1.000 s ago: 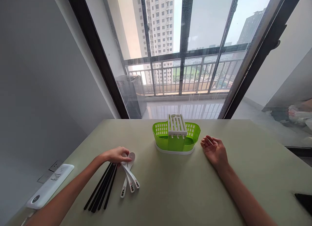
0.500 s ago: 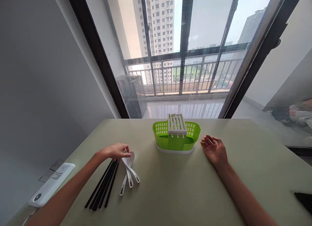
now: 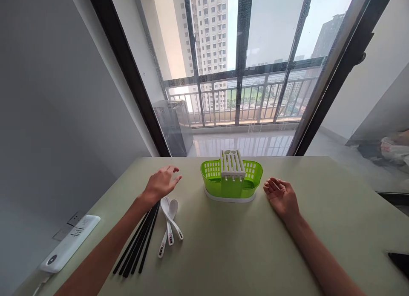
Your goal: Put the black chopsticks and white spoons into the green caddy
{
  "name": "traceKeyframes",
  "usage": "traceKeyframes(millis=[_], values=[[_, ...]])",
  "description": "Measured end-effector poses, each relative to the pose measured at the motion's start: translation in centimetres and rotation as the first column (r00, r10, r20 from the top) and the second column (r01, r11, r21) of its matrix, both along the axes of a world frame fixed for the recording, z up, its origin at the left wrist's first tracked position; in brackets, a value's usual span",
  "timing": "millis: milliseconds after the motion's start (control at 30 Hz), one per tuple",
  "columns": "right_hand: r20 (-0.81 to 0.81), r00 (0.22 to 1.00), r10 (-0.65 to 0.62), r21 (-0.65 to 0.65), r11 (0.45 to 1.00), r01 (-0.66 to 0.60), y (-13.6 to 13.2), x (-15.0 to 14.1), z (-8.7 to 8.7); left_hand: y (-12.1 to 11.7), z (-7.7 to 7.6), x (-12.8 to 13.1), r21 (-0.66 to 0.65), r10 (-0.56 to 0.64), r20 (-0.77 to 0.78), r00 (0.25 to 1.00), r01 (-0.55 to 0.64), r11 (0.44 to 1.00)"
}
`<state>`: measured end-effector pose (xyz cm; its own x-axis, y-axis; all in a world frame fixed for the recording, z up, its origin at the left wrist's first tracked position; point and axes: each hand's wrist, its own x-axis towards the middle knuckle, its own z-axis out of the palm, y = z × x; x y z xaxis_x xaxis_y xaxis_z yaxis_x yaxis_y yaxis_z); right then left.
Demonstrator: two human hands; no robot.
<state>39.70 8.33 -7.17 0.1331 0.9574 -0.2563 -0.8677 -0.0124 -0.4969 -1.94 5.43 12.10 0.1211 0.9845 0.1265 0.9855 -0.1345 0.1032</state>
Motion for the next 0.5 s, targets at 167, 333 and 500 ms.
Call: traceKeyframes(millis=[167,333,500], values=[[0.006,1.000,-0.002,0.009,1.000,0.002,0.0,0.0,-0.2,-1.8,0.9,8.8,0.483,-0.391,0.118,0.913,0.292,0.825],[0.008,1.000,0.002,0.024,1.000,-0.002,0.1,0.0,-0.3,-3.5,0.1,15.8,0.501,-0.525,0.055,0.849,0.432,0.750],[0.008,1.000,0.002,0.031,1.000,-0.002,0.3,0.1,-0.4,-2.4,-3.1,17.7,0.484,-0.470,-0.043,0.882,0.430,0.762]])
